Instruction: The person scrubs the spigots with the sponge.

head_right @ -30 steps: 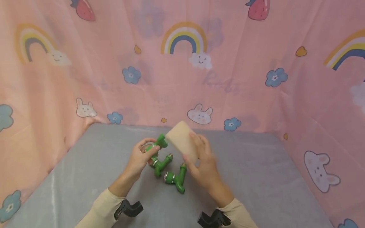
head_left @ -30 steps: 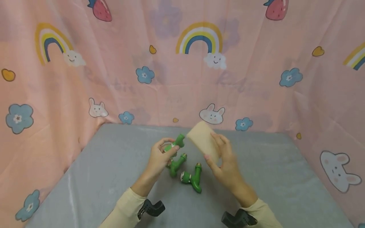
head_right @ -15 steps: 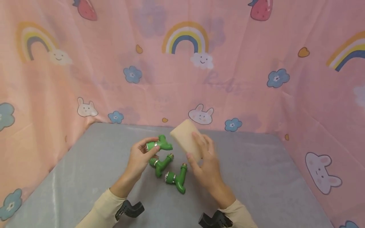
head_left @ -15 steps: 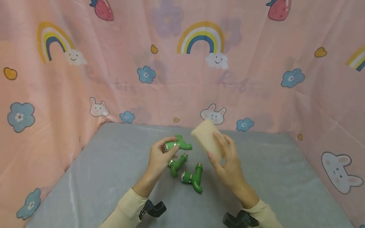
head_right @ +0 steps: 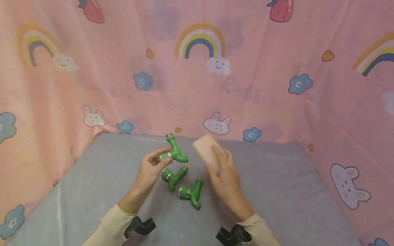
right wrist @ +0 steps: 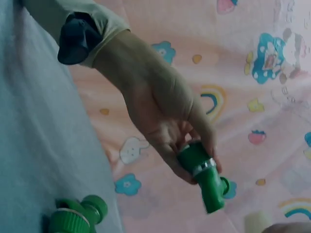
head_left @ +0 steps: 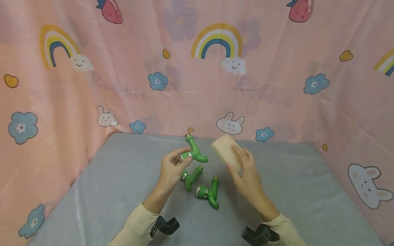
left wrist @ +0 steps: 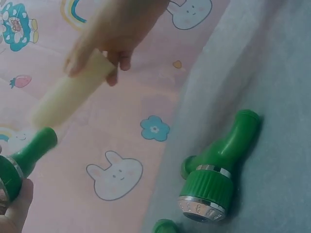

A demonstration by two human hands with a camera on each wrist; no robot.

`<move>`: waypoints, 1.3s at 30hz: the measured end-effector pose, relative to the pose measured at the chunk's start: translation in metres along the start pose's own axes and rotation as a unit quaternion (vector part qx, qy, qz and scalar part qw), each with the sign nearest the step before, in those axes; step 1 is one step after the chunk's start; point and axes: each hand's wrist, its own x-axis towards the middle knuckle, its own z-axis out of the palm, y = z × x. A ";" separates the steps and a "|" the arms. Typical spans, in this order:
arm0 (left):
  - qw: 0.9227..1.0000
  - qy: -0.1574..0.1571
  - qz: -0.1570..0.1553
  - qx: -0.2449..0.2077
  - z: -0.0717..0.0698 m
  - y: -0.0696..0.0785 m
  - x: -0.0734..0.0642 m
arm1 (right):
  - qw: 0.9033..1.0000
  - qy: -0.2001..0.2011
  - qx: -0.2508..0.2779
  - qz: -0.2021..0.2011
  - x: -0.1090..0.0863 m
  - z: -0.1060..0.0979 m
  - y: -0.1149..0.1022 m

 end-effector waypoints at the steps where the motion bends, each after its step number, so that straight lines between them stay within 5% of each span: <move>1: 1.000 -0.001 -0.001 -0.001 0.000 0.000 0.000 | 1.000 0.000 0.013 -0.012 0.000 0.000 -0.001; 7: 0.999 0.009 -0.027 -0.034 0.000 0.000 0.002 | 0.990 -0.052 0.067 -0.116 -0.008 0.008 -0.010; 16: 0.996 0.025 -0.050 -0.067 -0.002 -0.003 0.002 | 0.998 -0.044 0.052 0.013 0.000 0.007 0.017; 20: 0.995 0.025 -0.054 -0.085 -0.001 -0.004 0.001 | 0.996 -0.004 0.081 -0.048 0.001 0.004 0.014; 25: 0.994 0.003 -0.050 -0.097 0.000 -0.002 0.002 | 0.984 -0.034 0.083 -0.154 -0.004 0.010 0.003; 28: 0.994 -0.019 -0.048 -0.094 0.000 -0.002 0.002 | 0.986 -0.037 0.085 -0.139 -0.004 0.013 0.006; 34: 0.995 -0.043 -0.036 -0.082 0.001 -0.007 0.002 | 0.995 0.020 0.076 -0.066 0.003 0.009 0.025; 39: 0.997 -0.058 -0.030 -0.050 0.001 -0.009 0.002 | 0.990 0.033 0.047 -0.129 0.003 0.005 0.017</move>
